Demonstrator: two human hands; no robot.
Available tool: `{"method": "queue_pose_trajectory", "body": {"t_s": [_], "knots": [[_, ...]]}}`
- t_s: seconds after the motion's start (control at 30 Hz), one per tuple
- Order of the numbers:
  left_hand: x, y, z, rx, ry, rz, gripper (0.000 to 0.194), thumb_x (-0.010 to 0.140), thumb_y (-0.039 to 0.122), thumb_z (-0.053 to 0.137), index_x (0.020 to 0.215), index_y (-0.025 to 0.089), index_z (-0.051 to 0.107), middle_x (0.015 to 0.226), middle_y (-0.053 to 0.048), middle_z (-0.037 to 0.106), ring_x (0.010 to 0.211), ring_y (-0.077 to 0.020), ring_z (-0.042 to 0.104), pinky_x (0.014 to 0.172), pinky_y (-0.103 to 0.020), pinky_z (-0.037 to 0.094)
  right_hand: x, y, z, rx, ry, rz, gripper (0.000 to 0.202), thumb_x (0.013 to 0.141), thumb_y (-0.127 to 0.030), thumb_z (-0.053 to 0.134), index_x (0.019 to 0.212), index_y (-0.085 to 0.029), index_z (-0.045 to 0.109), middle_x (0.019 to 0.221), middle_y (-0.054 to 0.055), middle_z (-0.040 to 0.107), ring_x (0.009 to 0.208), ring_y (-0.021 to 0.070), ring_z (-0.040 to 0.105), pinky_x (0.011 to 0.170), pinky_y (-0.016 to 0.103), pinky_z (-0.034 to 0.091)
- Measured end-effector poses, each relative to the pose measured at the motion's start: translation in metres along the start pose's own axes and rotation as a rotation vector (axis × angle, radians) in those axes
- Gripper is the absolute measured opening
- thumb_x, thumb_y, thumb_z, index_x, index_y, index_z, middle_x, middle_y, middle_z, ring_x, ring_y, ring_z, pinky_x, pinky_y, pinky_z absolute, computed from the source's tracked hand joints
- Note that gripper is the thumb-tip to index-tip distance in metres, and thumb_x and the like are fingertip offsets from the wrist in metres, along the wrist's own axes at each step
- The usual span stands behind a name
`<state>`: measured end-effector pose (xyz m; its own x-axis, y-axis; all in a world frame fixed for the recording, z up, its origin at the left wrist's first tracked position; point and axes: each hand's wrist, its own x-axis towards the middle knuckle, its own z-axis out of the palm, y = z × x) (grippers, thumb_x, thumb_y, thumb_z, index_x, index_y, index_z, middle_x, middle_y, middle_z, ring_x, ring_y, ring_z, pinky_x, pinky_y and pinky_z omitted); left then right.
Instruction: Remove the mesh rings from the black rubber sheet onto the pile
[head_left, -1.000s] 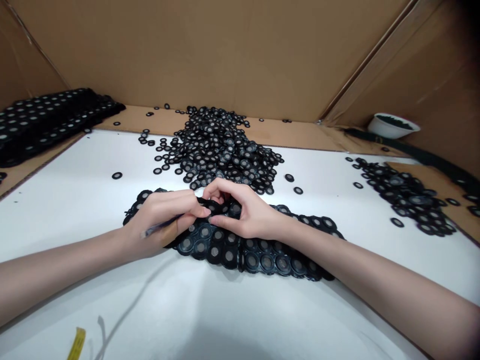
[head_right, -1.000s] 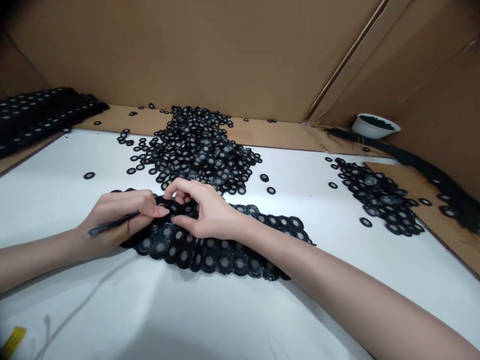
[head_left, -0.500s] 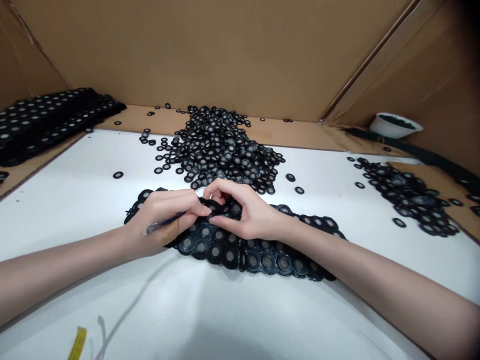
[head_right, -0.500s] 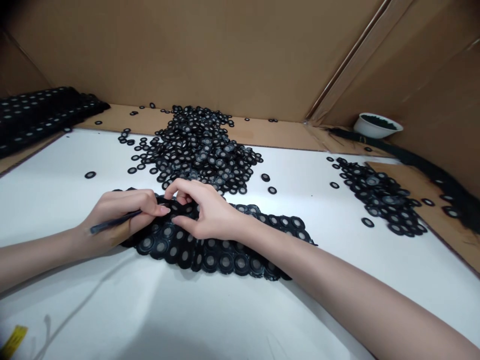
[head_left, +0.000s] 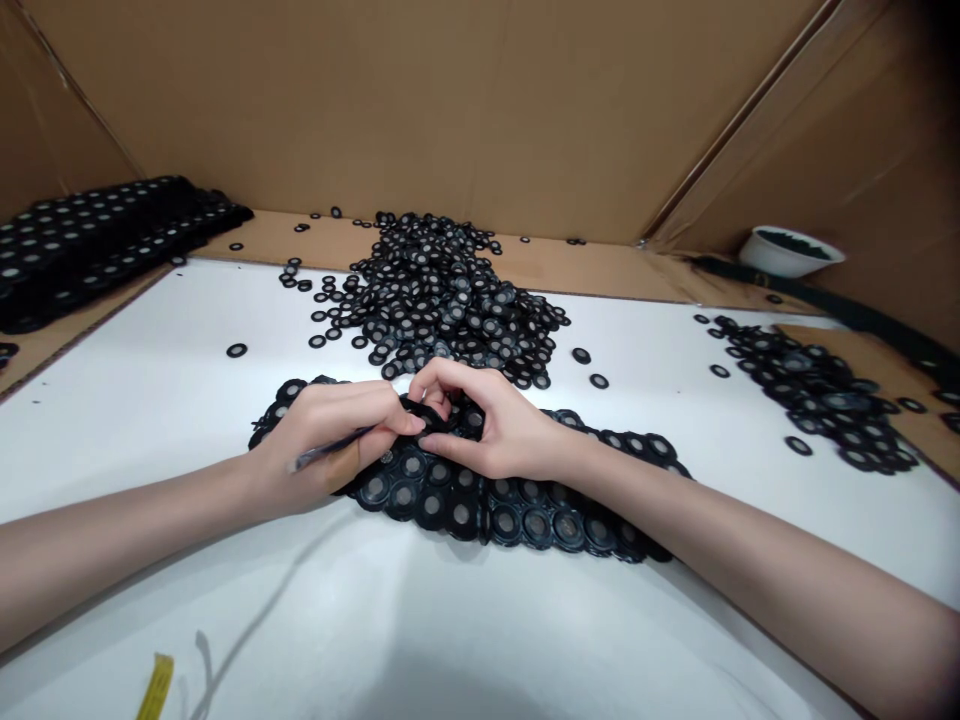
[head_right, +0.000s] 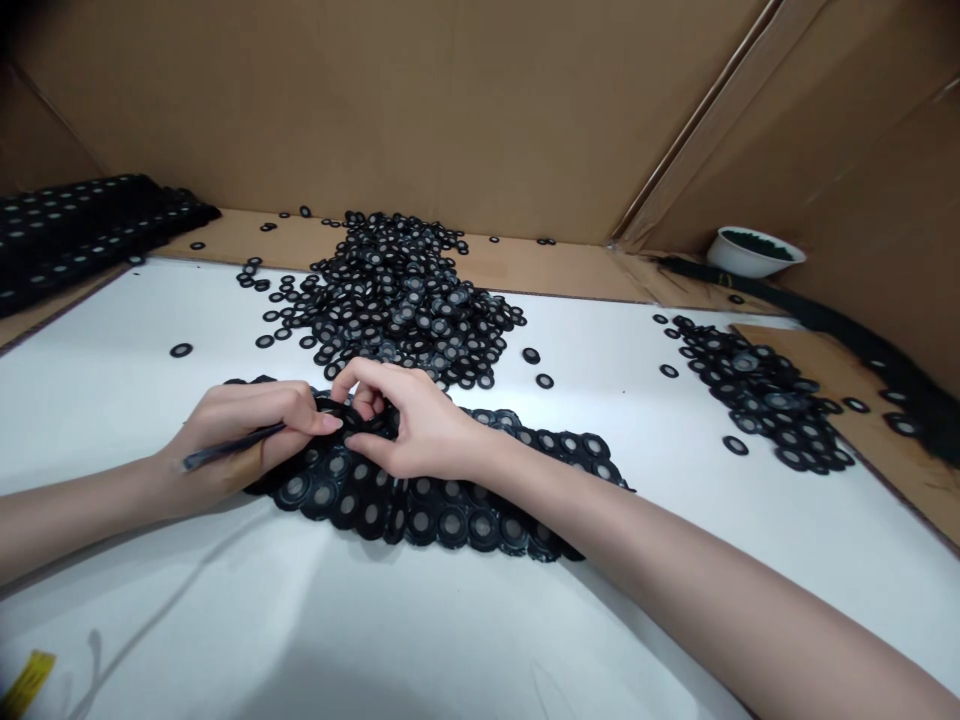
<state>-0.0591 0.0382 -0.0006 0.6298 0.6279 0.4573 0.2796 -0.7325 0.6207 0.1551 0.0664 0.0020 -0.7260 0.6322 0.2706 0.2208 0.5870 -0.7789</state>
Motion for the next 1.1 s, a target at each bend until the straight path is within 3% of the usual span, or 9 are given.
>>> {"method": "queue_pose_trajectory", "body": {"t_s": [1.1], "knots": [[0.0009, 0.0022, 0.0003, 0.020, 0.002, -0.082, 0.012, 0.087, 0.010, 0.050, 0.089, 0.016, 0.060, 0.074, 0.001, 0.061, 0.063, -0.0065, 0.054, 0.059, -0.017, 0.040, 0.0002, 0.0001, 0.0007, 0.033, 0.017, -0.001, 0.026, 0.070, -0.007, 0.063, 0.093, -0.016, 0.054, 0.075, -0.003, 0.048, 0.070, 0.0110, 0.046, 0.067, 0.024, 0.039]]}}
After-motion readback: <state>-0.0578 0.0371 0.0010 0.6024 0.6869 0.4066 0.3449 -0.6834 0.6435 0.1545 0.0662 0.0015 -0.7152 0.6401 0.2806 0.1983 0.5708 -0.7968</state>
